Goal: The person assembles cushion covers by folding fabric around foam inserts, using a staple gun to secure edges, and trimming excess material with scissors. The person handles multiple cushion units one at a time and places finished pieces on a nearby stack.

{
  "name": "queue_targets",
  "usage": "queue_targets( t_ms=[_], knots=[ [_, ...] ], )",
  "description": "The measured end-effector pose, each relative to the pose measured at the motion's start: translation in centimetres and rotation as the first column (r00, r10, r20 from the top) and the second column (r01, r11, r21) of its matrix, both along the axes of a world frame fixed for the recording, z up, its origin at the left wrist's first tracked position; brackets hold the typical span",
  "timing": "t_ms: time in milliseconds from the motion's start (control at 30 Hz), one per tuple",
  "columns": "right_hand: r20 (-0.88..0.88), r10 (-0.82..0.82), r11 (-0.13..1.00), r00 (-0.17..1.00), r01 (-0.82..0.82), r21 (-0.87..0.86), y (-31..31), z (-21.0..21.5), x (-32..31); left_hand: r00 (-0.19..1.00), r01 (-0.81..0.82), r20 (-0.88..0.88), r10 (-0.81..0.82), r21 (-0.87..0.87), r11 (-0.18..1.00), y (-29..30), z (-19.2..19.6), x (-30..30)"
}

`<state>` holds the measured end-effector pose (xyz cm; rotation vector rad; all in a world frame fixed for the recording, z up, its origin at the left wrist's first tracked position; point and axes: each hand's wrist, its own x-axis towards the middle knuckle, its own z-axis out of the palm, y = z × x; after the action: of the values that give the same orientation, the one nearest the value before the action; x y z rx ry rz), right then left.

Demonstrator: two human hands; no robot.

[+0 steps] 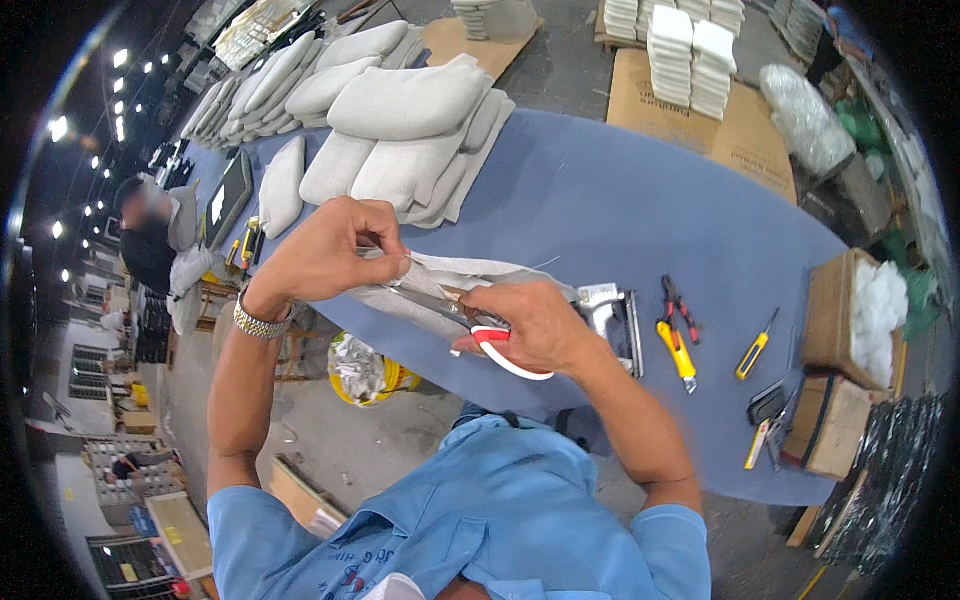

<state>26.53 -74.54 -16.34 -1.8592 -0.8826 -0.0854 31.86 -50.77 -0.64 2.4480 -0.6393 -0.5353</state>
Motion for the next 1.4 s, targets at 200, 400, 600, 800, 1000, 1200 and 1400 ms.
queue_targets(
  t_ms=[200, 400, 600, 800, 1000, 1200, 1400],
  knots=[
    [-0.092, -0.036, 0.997, 0.995, 0.03, -0.073, -1.0, 0.7, 0.0, 0.977, 0.142, 0.162, -0.136, -0.027, 0.989, -0.1, -0.8, 1.5],
    [-0.212, -0.173, 0.983, 0.962, 0.155, -0.1, 1.2, -0.1, -0.9, 0.903, 0.188, 0.4, -0.156, -0.042, 0.981, 1.4, -3.8, 2.8],
    [-0.239, -0.097, 0.991, 0.966, 0.115, 0.063, 1.0, -0.7, 0.1, 0.9, 0.093, 0.435, 0.015, -0.227, 0.969, -0.4, -3.6, 3.3],
    [-0.436, -0.22, 0.957, 0.872, 0.281, 0.079, -4.8, -8.7, 2.7, 0.233, -0.156, 0.798, 0.556, -0.534, 0.831, 1.5, -9.0, 1.2],
    [-0.172, -0.161, 0.967, 0.972, 0.19, 0.168, -1.9, -7.7, 3.7, 0.31, 0.01, 0.744, 0.592, -0.625, 0.78, 1.3, -9.4, -3.7],
    [-0.301, -0.014, 0.949, 0.954, 0.107, 0.295, 4.7, -6.7, 3.4, 0.51, -0.161, -0.15, 0.847, -0.984, -0.078, -1.3, -19.7, -1.0],
    [-0.348, 0.115, 0.882, 0.931, 0.065, 0.467, 7.2, -6.7, 4.1, 0.801, -0.292, -0.141, 0.581, -0.94, 0.174, -2.7, -25.2, -1.4]
  ],
)
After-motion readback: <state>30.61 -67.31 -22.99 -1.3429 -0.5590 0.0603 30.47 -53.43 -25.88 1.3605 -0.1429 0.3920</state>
